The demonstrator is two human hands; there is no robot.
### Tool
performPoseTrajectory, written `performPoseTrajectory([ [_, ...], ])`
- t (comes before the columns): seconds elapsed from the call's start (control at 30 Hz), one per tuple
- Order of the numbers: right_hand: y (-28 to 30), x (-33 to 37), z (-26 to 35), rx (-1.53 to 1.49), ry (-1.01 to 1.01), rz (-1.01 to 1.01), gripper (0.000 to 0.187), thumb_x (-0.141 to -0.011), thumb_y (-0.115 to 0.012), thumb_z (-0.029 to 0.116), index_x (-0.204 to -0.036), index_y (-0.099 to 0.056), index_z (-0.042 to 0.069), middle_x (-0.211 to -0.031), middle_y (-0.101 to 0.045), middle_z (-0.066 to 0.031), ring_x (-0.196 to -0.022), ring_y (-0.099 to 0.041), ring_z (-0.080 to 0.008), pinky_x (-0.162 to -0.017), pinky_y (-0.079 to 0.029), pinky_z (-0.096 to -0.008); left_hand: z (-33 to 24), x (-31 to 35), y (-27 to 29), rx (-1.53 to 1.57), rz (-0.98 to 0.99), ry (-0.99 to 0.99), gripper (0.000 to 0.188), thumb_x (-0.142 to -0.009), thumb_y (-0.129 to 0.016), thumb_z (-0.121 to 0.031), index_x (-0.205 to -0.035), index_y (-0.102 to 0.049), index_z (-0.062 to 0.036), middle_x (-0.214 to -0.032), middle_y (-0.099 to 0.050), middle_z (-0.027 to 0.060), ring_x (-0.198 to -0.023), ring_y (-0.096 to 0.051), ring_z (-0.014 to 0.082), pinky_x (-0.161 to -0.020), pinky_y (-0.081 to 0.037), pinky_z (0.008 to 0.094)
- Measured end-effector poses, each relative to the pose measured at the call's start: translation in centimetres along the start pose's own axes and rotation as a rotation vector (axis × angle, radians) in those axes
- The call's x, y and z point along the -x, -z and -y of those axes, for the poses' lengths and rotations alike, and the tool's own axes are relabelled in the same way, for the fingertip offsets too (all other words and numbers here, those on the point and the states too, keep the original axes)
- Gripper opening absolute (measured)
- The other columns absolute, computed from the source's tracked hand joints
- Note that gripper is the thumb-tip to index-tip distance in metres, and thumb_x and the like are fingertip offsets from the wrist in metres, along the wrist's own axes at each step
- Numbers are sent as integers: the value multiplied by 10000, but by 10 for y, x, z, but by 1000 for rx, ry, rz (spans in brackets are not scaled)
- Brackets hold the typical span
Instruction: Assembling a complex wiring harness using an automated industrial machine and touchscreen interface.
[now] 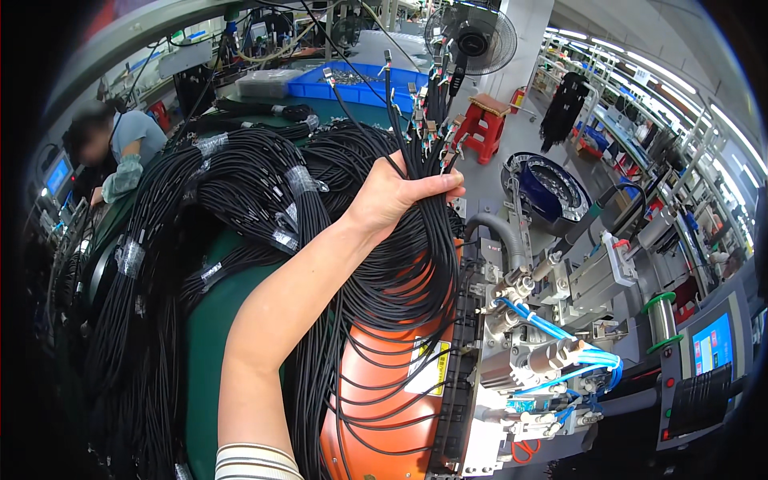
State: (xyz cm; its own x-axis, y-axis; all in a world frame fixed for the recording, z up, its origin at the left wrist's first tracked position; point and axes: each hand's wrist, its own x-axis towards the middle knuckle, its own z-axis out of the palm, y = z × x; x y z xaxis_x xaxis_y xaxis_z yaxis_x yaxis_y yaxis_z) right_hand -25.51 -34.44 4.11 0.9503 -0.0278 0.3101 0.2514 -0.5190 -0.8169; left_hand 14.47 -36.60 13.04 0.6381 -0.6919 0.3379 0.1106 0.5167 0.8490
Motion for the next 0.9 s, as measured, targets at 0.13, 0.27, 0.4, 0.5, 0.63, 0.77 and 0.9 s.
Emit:
performPoseTrajectory([
  [0.13, 0, 1, -1, -3, 3, 0, 157, -791, -728, 6, -926, -648, 1, -739, -634, -143, -592, -635, -293, -518, -510, -352, 1, -23, 20, -464, -98, -233, 273, -776, -787, -86, -998, -669, 20, -834, -712, 120, -777, -707, 238, -720, -547, 316],
  [0.27, 2, -4, -2, 0, -24, 11, 150, -792, -729, 10, -920, -651, 9, -742, -632, -136, -595, -632, -285, -522, -506, -345, -21, -90, 94, -1725, -564, -197, 391, -783, -711, -289, -1075, -691, -30, -970, -701, 204, -925, -685, 358, -820, -531, 436],
  [0.4, 1, -5, -2, 50, -53, 14, 149, -800, -729, 21, -931, -658, 21, -732, -622, -123, -590, -626, -273, -521, -500, -338, 14, -129, 128, -1971, -622, 122, 598, -816, -680, -451, -1170, -611, 26, -1207, -646, 184, -1108, -618, 369, -956, -459, 478],
  [0.5, 4, -10, -2, 35, -63, 55, 147, -810, -728, 36, -941, -662, 26, -734, -621, -118, -584, -621, -270, -521, -499, -335, 20, -129, 125, -2015, -561, 247, 794, -804, -652, -586, -1278, -540, 41, -1322, -575, 210, -1256, -530, 366, -1026, -414, 477],
  [0.63, 3, -5, -5, -1, -71, 89, 175, -803, -737, 14, -946, -638, -5, -795, -672, -126, -636, -664, -240, -572, -542, -317, 10, -93, 95, -1926, -532, 25, 1042, -778, -706, -566, -1459, -244, 74, -1456, -373, 272, -1353, -372, 398, -1133, -263, 513],
  [0.77, -2, -2, -4, 30, -48, 79, 188, -811, -718, 4, -980, -637, -13, -841, -683, -145, -673, -674, -261, -595, -541, -323, -31, 26, 91, -1717, -428, -727, 739, -778, -769, -341, -1290, -432, 72, -1239, -533, 289, -1173, -516, 443, -1010, -430, 449],
  [0.9, -8, -7, 2, 150, -52, 69, 267, -824, -713, 44, -1061, -617, -33, -849, -655, -149, -687, -650, -305, -600, -518, -353, -33, 192, 92, -1090, -458, 0, 904, -859, -693, -473, -1453, -309, 89, -1406, -482, 216, -1319, -457, 331, -1009, -433, 405],
])
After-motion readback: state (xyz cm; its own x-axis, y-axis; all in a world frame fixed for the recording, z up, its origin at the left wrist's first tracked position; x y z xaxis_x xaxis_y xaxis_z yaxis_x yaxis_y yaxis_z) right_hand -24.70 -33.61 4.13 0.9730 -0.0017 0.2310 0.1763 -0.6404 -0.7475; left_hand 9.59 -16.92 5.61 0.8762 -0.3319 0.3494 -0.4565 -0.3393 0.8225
